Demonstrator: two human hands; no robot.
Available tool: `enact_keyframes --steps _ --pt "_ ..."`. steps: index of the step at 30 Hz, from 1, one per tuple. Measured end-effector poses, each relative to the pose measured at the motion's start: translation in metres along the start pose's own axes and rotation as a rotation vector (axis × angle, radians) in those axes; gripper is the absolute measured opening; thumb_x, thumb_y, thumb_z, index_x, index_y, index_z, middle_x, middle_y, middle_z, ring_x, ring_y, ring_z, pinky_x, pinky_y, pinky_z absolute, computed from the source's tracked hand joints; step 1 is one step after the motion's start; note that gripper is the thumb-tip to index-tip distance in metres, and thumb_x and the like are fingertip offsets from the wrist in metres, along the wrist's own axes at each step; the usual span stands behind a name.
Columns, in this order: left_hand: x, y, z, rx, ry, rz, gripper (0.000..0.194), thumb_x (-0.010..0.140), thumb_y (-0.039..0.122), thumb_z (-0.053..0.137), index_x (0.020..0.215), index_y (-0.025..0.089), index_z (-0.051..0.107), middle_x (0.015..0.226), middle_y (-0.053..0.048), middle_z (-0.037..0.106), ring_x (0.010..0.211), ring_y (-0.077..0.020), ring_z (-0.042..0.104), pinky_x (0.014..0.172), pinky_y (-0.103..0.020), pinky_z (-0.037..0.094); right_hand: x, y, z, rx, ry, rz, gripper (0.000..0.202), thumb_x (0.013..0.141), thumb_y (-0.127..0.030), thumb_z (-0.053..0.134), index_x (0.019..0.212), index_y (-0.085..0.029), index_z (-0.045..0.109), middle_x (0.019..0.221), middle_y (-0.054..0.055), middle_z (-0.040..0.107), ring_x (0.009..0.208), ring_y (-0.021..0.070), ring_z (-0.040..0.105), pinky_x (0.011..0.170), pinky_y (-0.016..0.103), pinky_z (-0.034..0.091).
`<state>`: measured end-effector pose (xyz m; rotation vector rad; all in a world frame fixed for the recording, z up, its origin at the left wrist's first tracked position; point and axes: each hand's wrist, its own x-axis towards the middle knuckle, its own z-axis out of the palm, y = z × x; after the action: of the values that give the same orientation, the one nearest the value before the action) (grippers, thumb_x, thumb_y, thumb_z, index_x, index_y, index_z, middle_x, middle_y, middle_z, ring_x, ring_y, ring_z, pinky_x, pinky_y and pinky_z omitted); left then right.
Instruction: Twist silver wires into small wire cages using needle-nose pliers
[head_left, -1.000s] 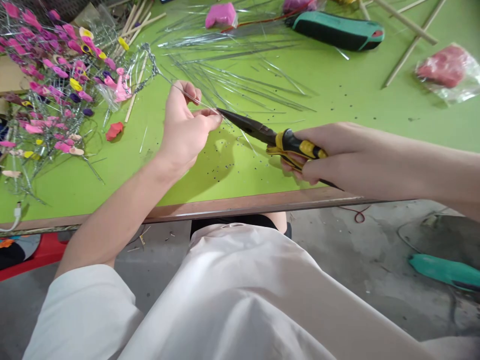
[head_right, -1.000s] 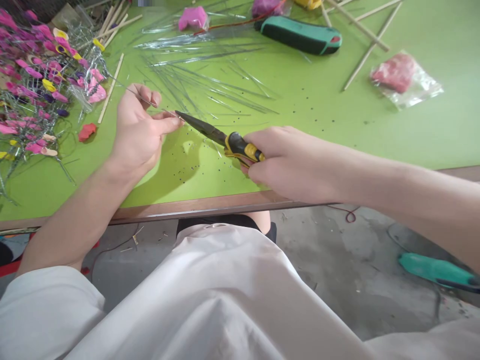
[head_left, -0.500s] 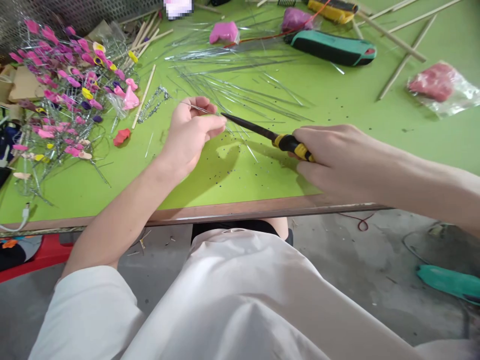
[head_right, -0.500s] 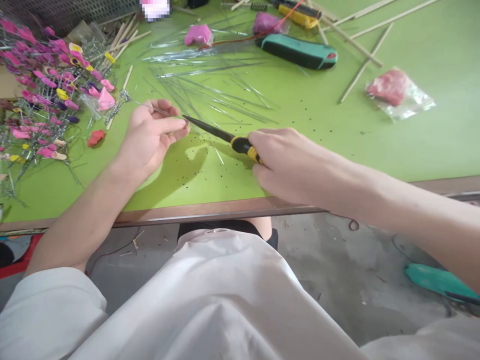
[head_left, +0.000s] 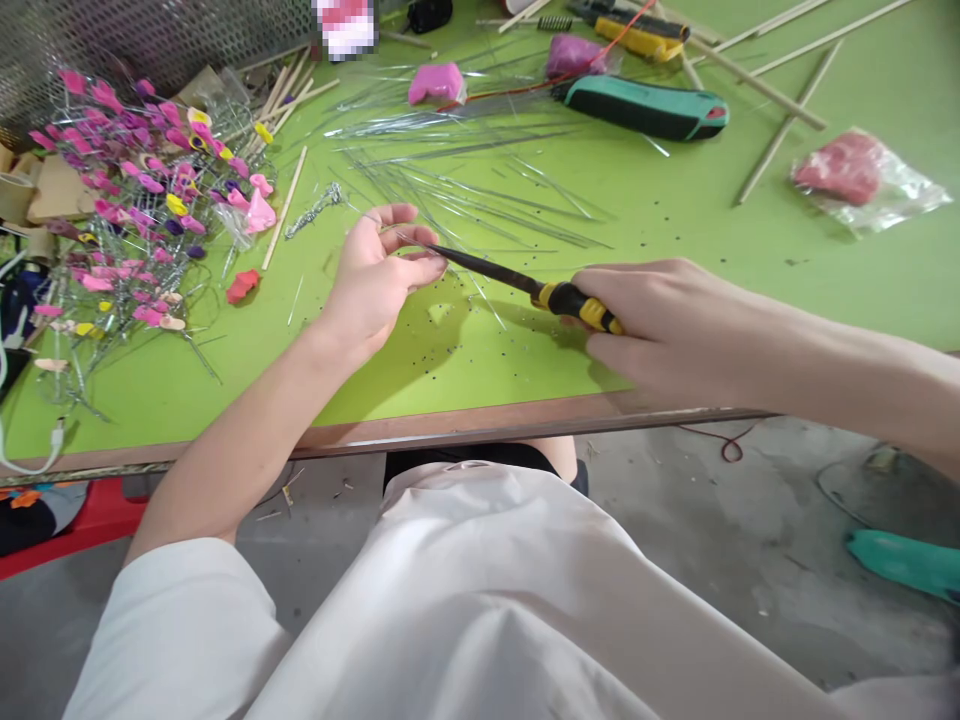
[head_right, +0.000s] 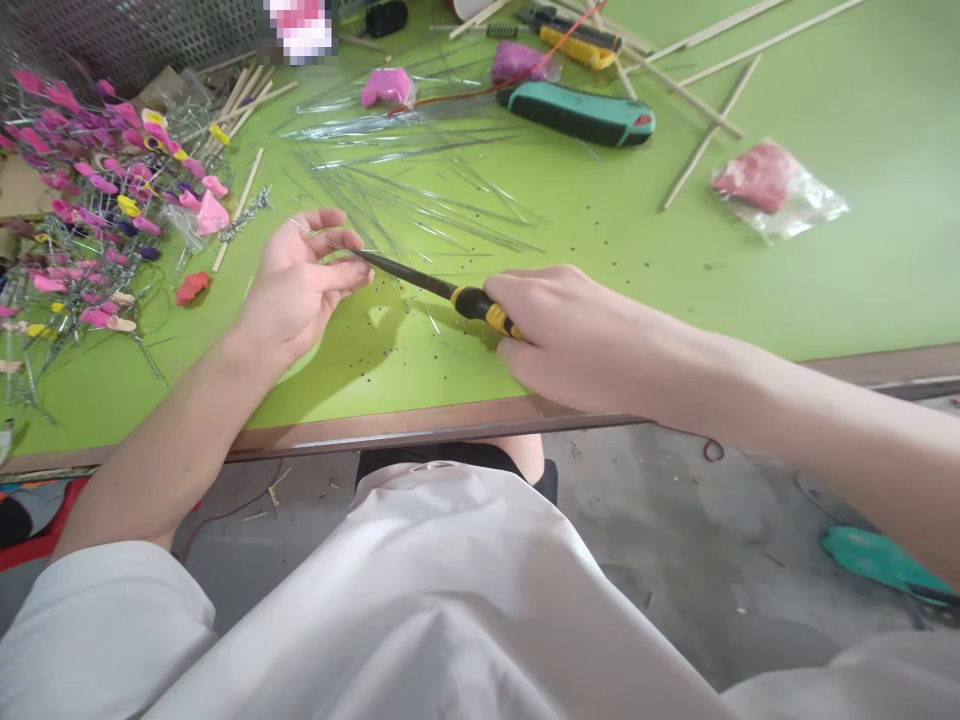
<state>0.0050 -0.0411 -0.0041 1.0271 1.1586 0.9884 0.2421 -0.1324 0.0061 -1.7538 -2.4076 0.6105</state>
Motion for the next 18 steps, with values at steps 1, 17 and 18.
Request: enact_keyframes --steps 1,17,18 --pt "0.001 -0.001 0.000 0.004 0.008 0.010 0.045 0.077 -0.012 0.066 0.106 0.021 0.055 0.097 0.001 0.067 0.100 -0.0169 0.075 0.093 -0.034 0.063 0.000 0.000 -0.001 -0.007 -0.001 -0.004 0.033 0.085 -0.006 0.052 0.076 -0.027 0.027 0.072 0.000 0.043 0.064 0.0175 0.039 0.063 0.032 0.026" --pt "-0.001 -0.001 0.002 0.033 0.030 0.075 0.047 0.074 -0.019 0.062 0.097 0.021 0.052 0.100 0.002 0.057 0.109 -0.0156 0.072 0.106 -0.039 0.060 -0.005 0.006 0.002 -0.033 0.120 -0.126 0.033 0.077 -0.006 0.050 0.074 -0.028 0.026 0.067 -0.002 0.041 0.058 0.0165 0.041 0.056 0.030 0.028" --pt "-0.002 -0.001 0.002 0.035 0.029 0.081 0.047 0.075 -0.019 0.060 0.096 0.021 0.051 0.098 0.003 0.056 0.103 -0.0133 0.071 0.103 -0.037 0.060 -0.005 0.006 0.004 -0.034 0.137 -0.143 0.031 0.077 -0.007 0.049 0.074 -0.028 0.027 0.068 -0.002 0.042 0.057 0.0168 0.042 0.056 0.030 0.029"
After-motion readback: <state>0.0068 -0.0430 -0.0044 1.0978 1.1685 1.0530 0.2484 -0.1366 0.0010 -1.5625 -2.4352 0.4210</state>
